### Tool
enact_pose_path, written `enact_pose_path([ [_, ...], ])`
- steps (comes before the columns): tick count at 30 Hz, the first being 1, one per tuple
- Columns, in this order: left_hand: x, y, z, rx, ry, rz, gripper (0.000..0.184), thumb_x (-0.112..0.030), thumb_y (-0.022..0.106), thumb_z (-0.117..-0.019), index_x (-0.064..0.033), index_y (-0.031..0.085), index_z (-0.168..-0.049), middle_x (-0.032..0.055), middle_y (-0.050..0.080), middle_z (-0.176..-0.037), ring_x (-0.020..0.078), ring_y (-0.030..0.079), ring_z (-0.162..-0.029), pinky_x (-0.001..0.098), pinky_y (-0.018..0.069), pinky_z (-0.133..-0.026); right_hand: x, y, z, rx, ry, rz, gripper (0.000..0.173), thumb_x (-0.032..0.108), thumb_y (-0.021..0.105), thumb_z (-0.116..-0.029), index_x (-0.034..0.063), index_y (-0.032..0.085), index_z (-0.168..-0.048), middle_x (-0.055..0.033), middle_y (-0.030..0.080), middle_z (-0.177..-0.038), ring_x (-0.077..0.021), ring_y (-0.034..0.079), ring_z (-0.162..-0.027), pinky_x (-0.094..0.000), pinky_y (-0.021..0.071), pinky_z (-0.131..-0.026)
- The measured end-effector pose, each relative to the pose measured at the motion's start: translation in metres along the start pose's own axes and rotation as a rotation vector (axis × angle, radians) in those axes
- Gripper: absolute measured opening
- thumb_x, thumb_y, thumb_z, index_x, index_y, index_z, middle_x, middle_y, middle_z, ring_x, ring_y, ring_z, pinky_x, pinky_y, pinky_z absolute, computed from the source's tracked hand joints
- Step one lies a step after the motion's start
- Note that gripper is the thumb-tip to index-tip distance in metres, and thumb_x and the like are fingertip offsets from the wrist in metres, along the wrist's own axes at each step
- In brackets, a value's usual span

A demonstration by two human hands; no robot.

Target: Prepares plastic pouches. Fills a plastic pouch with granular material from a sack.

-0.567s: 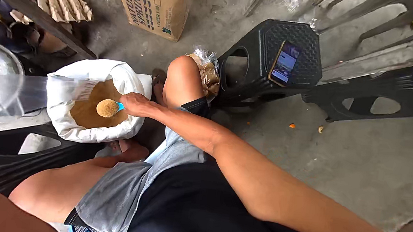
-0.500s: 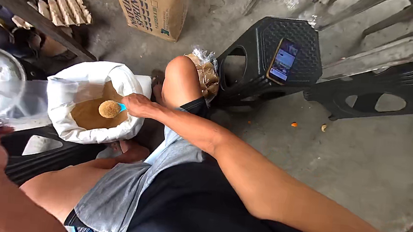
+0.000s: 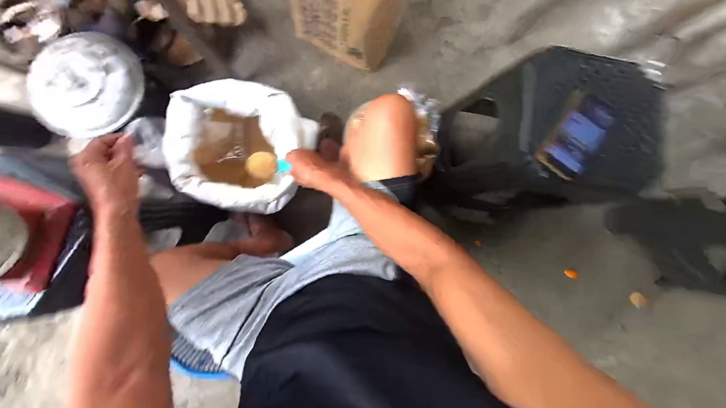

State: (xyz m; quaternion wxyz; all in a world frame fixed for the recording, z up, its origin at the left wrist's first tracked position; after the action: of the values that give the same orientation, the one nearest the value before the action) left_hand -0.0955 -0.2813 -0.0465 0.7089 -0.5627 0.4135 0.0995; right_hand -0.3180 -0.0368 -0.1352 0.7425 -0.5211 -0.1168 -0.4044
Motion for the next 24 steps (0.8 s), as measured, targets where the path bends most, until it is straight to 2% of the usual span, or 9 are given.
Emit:
enact_pose_path([
  [1, -0.008, 0.001, 0.003, -0.008, 0.033, -0.059, 0.045, -0.035, 0.053, -0.1065, 0.0027, 0.064, -0.129, 0.0227, 0.069, -0.115, 0.0273, 0.070, -0.097, 0.0499, 0.0579, -0.091, 0.000, 0.002, 0.000, -0.005, -0.007, 0.012, 0.025, 0.013, 0.065, -0.0980, -0.0039, 0.069, -0.117, -0.0256, 0.068, -0.119, -0.0407, 0.065, -0.116, -0.0591, 0.0517, -0.099],
  [2, -0.010, 0.004, 0.004, -0.023, 0.063, -0.110, 0.042, -0.032, 0.052, -0.1069, 0.0023, 0.066, -0.127, 0.0239, 0.070, -0.115, 0.0304, 0.070, -0.102, 0.0514, 0.0552, -0.095, -0.001, 0.004, -0.003, -0.015, -0.019, 0.020, 0.026, 0.015, 0.065, -0.0984, -0.0029, 0.069, -0.117, -0.0254, 0.068, -0.119, -0.0412, 0.065, -0.116, -0.0598, 0.0513, -0.100],
  [5, 0.004, 0.023, 0.001, -0.064, 0.069, -0.111, 0.035, -0.027, 0.053, -0.1065, -0.0026, 0.071, -0.123, 0.0180, 0.072, -0.116, 0.0270, 0.068, -0.112, 0.0464, 0.0505, -0.105, -0.004, 0.002, -0.012, -0.035, -0.019, 0.017, 0.027, 0.018, 0.064, -0.0987, -0.0013, 0.071, -0.117, -0.0258, 0.070, -0.116, -0.0427, 0.065, -0.116, -0.0624, 0.0490, -0.101],
  [10, 0.036, 0.056, 0.009, -0.003, -0.074, 0.093, 0.032, -0.026, 0.056, -0.1052, -0.0039, 0.072, -0.121, 0.0147, 0.074, -0.108, 0.0229, 0.071, -0.097, 0.0456, 0.0560, -0.091, -0.013, -0.004, -0.010, -0.072, -0.007, 0.031, 0.029, 0.023, 0.067, -0.0983, 0.0042, 0.073, -0.120, -0.0231, 0.071, -0.116, -0.0410, 0.067, -0.114, -0.0633, 0.0493, -0.101],
  [13, 0.041, 0.068, 0.017, 0.039, -0.086, 0.209, 0.030, -0.027, 0.059, -0.1037, -0.0052, 0.073, -0.119, 0.0112, 0.074, -0.103, 0.0187, 0.071, -0.088, 0.0427, 0.0588, -0.083, -0.003, -0.014, -0.004, -0.073, 0.004, 0.025, 0.031, 0.024, 0.067, -0.0985, 0.0065, 0.072, -0.123, -0.0211, 0.072, -0.115, -0.0389, 0.068, -0.112, -0.0620, 0.0502, -0.100],
  [18, 0.040, 0.087, 0.024, 0.034, -0.037, 0.273, 0.026, -0.023, 0.061, -0.1023, -0.0051, 0.075, -0.114, 0.0080, 0.075, -0.098, 0.0134, 0.070, -0.085, 0.0367, 0.0573, -0.082, 0.017, -0.038, 0.014, -0.088, -0.025, -0.026, 0.028, 0.023, 0.067, -0.0990, 0.0069, 0.073, -0.122, -0.0181, 0.073, -0.112, -0.0344, 0.069, -0.108, -0.0586, 0.0520, -0.098],
  [21, 0.035, 0.096, 0.026, 0.052, -0.019, 0.250, 0.026, -0.024, 0.061, -0.1029, -0.0062, 0.075, -0.114, 0.0078, 0.076, -0.099, 0.0134, 0.071, -0.090, 0.0375, 0.0563, -0.089, 0.028, -0.051, 0.019, -0.091, -0.039, -0.003, 0.030, 0.023, 0.066, -0.0996, 0.0071, 0.072, -0.124, -0.0173, 0.074, -0.113, -0.0324, 0.070, -0.109, -0.0564, 0.0518, -0.099],
  [24, 0.028, 0.103, 0.030, 0.095, 0.032, 0.241, 0.027, -0.023, 0.058, -0.1043, -0.0052, 0.075, -0.115, 0.0097, 0.075, -0.099, 0.0153, 0.070, -0.090, 0.0385, 0.0554, -0.088, 0.039, -0.056, 0.016, -0.082, -0.061, 0.049, 0.030, 0.023, 0.065, -0.1002, 0.0069, 0.073, -0.124, -0.0182, 0.073, -0.114, -0.0341, 0.069, -0.110, -0.0568, 0.0510, -0.099],
])
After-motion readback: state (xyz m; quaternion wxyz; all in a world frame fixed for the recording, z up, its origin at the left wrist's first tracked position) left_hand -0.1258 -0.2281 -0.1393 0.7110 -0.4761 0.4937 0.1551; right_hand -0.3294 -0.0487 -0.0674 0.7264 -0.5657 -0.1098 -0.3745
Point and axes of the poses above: each hand's wrist, its own z-axis away from the middle knuckle, its own y-axis out of the palm, x = y × z, the point moved 4 cm from there along -z, towards the middle knuckle
